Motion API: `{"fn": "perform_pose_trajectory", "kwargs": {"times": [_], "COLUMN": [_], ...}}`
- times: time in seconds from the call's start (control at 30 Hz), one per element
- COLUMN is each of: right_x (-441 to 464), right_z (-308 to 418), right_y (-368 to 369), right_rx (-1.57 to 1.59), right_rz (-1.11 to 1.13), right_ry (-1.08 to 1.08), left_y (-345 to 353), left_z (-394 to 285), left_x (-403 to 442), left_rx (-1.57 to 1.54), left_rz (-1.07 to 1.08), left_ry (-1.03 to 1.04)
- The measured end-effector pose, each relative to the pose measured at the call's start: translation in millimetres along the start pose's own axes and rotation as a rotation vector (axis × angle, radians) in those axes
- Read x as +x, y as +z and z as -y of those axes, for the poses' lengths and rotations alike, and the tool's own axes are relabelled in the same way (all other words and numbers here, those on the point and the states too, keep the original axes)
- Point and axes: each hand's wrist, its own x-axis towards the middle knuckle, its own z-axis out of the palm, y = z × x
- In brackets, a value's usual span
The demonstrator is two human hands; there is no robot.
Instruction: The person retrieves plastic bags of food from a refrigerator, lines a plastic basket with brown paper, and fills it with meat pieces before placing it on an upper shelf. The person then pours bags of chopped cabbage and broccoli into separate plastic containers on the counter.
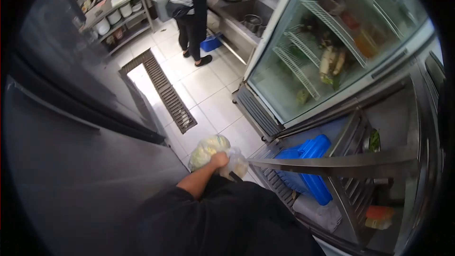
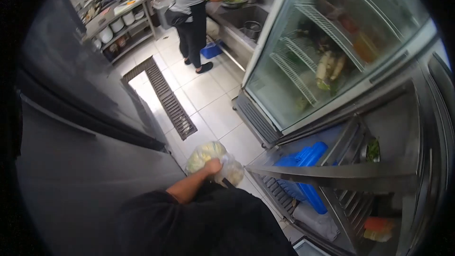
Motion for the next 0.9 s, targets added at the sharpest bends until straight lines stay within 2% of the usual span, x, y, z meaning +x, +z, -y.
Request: {"fn": "perform_pose_trajectory", "kwargs": {"times": [0.17, 0.27, 0.37, 0.57, 0.67, 0.7, 0.73, 0.8, 0.9], "right_x": [75, 118, 159, 238, 267, 281, 280, 250, 228], "right_z": [154, 250, 349, 607, 709, 724, 743, 801, 885], "right_y": [31, 49, 72, 160, 250, 306, 327, 410, 496], "right_rx": [0.273, 0.447, 0.627, 0.989, 1.032, 1.039, 0.894, 0.964, 0.876], "right_rz": [0.079, 0.110, 0.153, 0.341, 0.475, 0.410, 0.583, 0.746, 0.868], "right_ry": [-0.255, -0.421, -0.583, -0.894, -0.969, -1.030, -0.975, -0.956, -0.907], "left_y": [-88, -152, -191, -303, -367, -404, -438, -496, -578], "left_z": [66, 79, 115, 161, 163, 147, 142, 154, 177], "left_x": [24, 15, 46, 103, 139, 145, 151, 156, 172], "left_rx": [-0.190, -0.320, -0.423, -0.711, -0.800, -0.814, -0.833, -0.871, -0.803], "left_rz": [-0.230, -0.345, -0.474, -0.678, -0.779, -0.821, -0.855, -0.923, -1.023], "left_ry": [-0.208, -0.320, -0.425, -0.527, -0.572, -0.592, -0.623, -0.686, -0.698]}}
